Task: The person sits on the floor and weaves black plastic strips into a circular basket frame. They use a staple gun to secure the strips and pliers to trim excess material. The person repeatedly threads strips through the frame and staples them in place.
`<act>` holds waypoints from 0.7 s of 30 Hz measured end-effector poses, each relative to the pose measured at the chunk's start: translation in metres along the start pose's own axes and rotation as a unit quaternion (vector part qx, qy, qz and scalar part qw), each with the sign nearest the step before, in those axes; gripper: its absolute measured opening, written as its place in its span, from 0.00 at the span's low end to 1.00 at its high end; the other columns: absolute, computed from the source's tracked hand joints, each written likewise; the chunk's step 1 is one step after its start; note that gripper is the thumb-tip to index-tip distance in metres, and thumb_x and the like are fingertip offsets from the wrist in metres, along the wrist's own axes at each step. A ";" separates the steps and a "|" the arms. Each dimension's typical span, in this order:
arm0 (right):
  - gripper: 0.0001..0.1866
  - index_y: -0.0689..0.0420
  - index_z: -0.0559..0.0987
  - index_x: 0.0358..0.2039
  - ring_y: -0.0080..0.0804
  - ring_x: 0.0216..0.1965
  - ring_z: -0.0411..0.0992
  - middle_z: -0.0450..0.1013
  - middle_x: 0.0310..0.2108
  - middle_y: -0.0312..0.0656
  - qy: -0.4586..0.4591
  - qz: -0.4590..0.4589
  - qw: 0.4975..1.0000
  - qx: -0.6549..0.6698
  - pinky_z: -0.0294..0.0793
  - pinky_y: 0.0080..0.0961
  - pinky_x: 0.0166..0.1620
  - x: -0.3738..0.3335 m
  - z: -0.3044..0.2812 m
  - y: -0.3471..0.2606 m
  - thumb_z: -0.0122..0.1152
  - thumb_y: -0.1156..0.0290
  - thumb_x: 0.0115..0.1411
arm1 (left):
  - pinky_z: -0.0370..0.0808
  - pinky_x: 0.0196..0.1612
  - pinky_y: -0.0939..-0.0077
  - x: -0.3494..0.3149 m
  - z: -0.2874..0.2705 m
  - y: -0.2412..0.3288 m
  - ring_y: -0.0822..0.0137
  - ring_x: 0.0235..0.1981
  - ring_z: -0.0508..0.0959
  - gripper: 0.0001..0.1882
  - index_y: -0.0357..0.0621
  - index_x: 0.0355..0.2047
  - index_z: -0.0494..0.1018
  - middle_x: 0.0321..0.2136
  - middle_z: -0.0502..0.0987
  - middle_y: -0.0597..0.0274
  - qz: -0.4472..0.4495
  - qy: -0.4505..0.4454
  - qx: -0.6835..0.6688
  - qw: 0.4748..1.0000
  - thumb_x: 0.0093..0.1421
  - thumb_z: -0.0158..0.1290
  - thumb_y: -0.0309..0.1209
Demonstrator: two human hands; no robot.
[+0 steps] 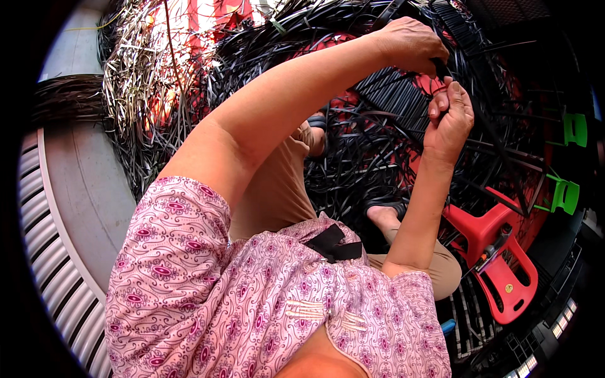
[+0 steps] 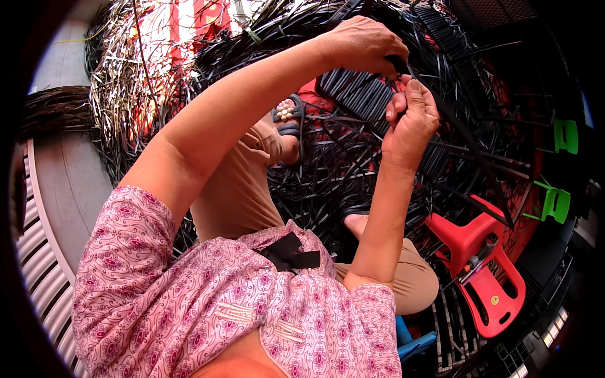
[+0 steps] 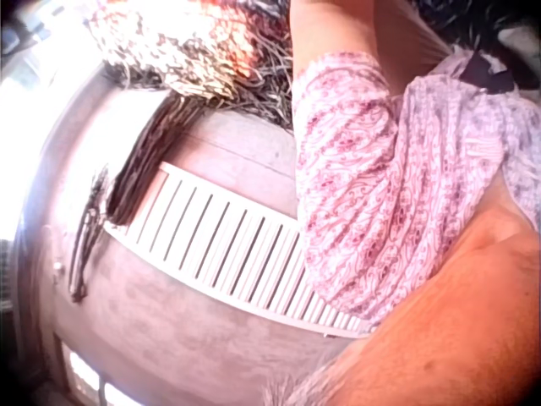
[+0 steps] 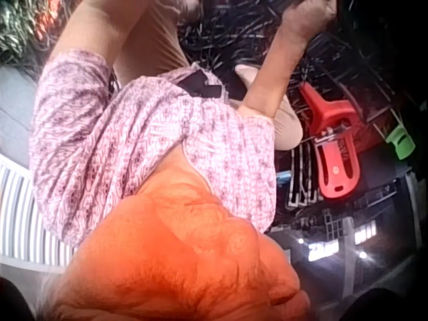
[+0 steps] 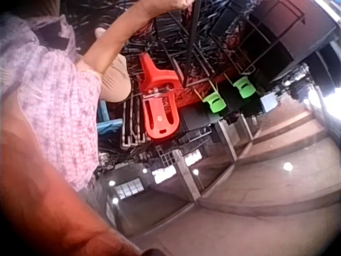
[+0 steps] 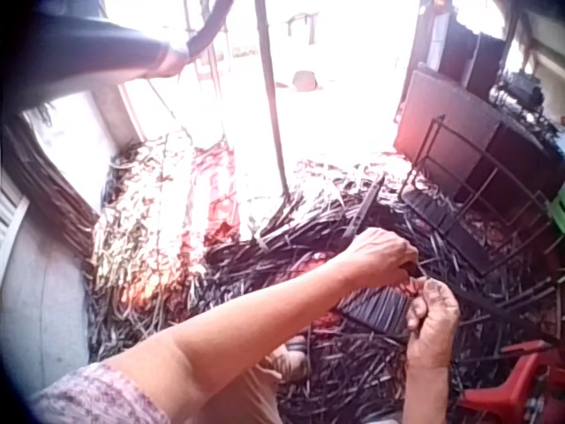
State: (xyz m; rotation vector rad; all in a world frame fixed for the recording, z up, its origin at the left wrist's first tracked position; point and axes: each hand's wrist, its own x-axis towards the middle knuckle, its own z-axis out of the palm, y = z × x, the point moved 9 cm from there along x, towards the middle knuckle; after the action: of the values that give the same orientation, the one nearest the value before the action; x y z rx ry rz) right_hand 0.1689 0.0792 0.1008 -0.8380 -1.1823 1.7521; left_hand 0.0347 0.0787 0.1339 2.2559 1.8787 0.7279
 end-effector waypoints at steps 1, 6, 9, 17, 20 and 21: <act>0.11 0.65 0.77 0.38 0.15 0.19 0.60 0.63 0.19 0.30 -0.005 0.004 1.000 0.022 0.60 0.12 0.21 0.005 0.002 -0.002 0.57 0.68 0.67 | 0.75 0.38 0.64 0.001 -0.001 0.000 0.58 0.37 0.81 0.17 0.55 0.39 0.80 0.31 0.81 0.63 -0.001 0.005 0.002 1.000 0.51 0.61 0.45; 0.10 0.65 0.78 0.39 0.15 0.18 0.59 0.64 0.18 0.30 0.000 -0.004 1.000 -0.007 0.58 0.12 0.20 0.011 0.006 -0.012 0.57 0.69 0.67 | 0.75 0.39 0.63 0.003 -0.004 0.004 0.57 0.37 0.81 0.16 0.55 0.39 0.80 0.32 0.81 0.63 -0.001 -0.002 -0.005 1.000 0.51 0.60 0.43; 0.10 0.63 0.79 0.38 0.15 0.18 0.59 0.64 0.18 0.30 0.005 -0.014 0.996 -0.092 0.58 0.12 0.20 -0.006 0.005 0.001 0.56 0.68 0.67 | 0.75 0.39 0.62 0.003 -0.001 -0.001 0.57 0.36 0.81 0.15 0.54 0.39 0.80 0.31 0.81 0.63 0.006 0.004 -0.009 1.000 0.51 0.59 0.41; 0.12 0.59 0.80 0.37 0.14 0.16 0.60 0.66 0.17 0.30 -0.042 -0.032 0.995 -0.085 0.59 0.15 0.21 0.014 -0.009 0.053 0.58 0.63 0.68 | 0.75 0.38 0.63 0.004 0.001 0.002 0.58 0.35 0.81 0.16 0.53 0.39 0.80 0.29 0.81 0.64 -0.012 -0.084 -0.043 0.996 0.49 0.59 0.40; 0.13 0.60 0.80 0.38 0.16 0.18 0.62 0.67 0.18 0.30 -0.039 -0.057 0.986 -0.155 0.62 0.15 0.23 0.018 -0.010 0.055 0.58 0.62 0.68 | 0.75 0.37 0.63 0.003 -0.002 0.001 0.60 0.35 0.81 0.17 0.53 0.39 0.80 0.30 0.80 0.66 0.004 -0.053 -0.044 0.998 0.49 0.60 0.42; 0.13 0.60 0.79 0.38 0.16 0.18 0.63 0.67 0.18 0.30 -0.038 -0.065 0.981 -0.176 0.63 0.15 0.24 0.019 -0.011 0.057 0.58 0.62 0.68 | 0.75 0.37 0.64 0.002 -0.002 0.001 0.60 0.34 0.81 0.17 0.54 0.39 0.80 0.31 0.80 0.67 0.008 -0.030 -0.038 0.999 0.49 0.60 0.43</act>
State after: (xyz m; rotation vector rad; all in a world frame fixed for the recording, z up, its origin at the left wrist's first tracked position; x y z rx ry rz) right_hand 0.1547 0.0888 0.0427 -0.8803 -1.5920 1.5009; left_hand 0.0349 0.0798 0.1370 2.2233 1.7768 0.7133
